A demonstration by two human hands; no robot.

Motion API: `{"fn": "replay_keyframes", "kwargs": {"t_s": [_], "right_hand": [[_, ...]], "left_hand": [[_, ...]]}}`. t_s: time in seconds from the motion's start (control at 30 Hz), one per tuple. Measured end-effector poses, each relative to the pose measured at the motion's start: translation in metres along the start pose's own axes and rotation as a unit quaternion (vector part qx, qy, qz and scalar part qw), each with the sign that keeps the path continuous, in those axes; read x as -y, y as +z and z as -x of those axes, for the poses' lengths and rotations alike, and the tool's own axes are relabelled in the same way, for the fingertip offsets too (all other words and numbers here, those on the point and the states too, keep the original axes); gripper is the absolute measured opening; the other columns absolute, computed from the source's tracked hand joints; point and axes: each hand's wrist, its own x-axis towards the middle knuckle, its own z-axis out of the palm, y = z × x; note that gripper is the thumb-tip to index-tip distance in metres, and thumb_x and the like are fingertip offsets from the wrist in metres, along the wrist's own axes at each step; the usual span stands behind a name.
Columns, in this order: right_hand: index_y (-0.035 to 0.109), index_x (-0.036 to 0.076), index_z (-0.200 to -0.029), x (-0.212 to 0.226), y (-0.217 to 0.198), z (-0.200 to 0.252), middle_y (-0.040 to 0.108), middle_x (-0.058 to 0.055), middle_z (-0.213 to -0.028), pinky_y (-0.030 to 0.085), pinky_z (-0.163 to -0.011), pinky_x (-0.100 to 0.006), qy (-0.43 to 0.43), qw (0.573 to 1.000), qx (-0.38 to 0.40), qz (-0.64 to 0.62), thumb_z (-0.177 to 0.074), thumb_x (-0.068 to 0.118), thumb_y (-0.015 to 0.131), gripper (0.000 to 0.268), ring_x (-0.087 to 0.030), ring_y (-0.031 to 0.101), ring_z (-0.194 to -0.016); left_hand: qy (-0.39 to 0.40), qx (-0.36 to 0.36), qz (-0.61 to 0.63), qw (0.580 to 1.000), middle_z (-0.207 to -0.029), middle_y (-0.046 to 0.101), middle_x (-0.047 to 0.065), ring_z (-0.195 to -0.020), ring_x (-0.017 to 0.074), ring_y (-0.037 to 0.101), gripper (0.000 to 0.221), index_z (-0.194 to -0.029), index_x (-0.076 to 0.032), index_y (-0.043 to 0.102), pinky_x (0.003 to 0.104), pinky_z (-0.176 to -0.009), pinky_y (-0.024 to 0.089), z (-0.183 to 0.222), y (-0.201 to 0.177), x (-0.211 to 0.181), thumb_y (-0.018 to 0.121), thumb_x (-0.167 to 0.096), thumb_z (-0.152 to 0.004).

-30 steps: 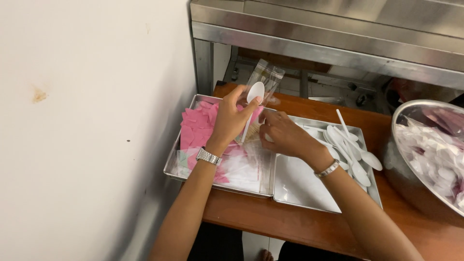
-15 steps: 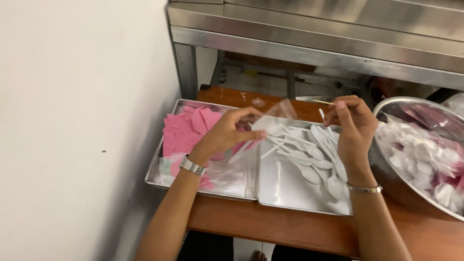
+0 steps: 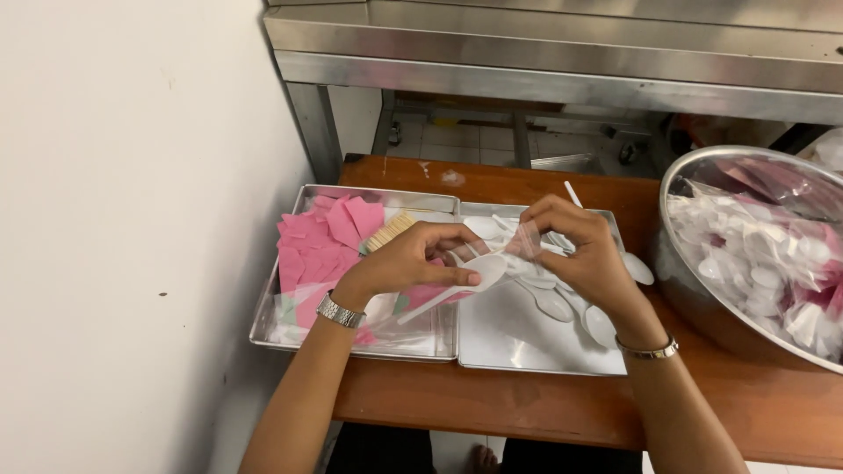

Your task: Packing individual plastic spoons and napkins into small plastic bags for distribution.

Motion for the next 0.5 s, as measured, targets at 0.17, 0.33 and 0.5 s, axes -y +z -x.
{"fn": "replay_keyframes", "kwargs": {"t_s": [0.17, 0.33, 0.5], "right_hand": [[0.078, 0.002, -0.089, 0.002, 0.009, 0.004, 0.068, -0.013, -0.099, 0.055, -0.088, -0.040, 0.028, 0.999, -0.001, -0.018, -0.082, 0.009, 0.084, 0.012, -0.022, 0.065, -0.086], [0.078, 0.004, -0.090, 0.002, 0.012, 0.004, 0.067, -0.013, -0.107, 0.055, -0.088, -0.039, 0.007, 1.000, -0.002, -0.013, -0.083, 0.011, 0.085, 0.012, -0.021, 0.066, -0.086], [0.079, 0.005, -0.089, 0.005, 0.014, 0.003, 0.066, -0.013, -0.111, 0.055, -0.087, -0.039, -0.005, 1.000, 0.006, -0.014, -0.083, 0.012, 0.085, 0.010, -0.021, 0.066, -0.085]], "left_hand": [[0.013, 0.011, 0.017, 1.000, -0.097, 0.076, 0.009, -0.078, 0.0112, 0.064, 0.038, -0.114, -0.010, 0.072, 0.027, -0.075, 0.054, 0.004, 0.002, -0.013, 0.085, -0.026, -0.082], [0.026, 0.029, 0.051, 0.998, -0.096, 0.076, 0.009, -0.077, 0.0089, 0.062, 0.034, -0.114, -0.008, 0.072, 0.024, -0.072, 0.054, 0.004, 0.000, -0.010, 0.083, -0.021, -0.085], [0.033, 0.053, 0.085, 0.994, -0.092, 0.076, 0.007, -0.078, 0.0062, 0.061, 0.029, -0.113, -0.007, 0.073, 0.021, -0.070, 0.053, 0.005, -0.002, -0.004, 0.082, -0.016, -0.086]]}}
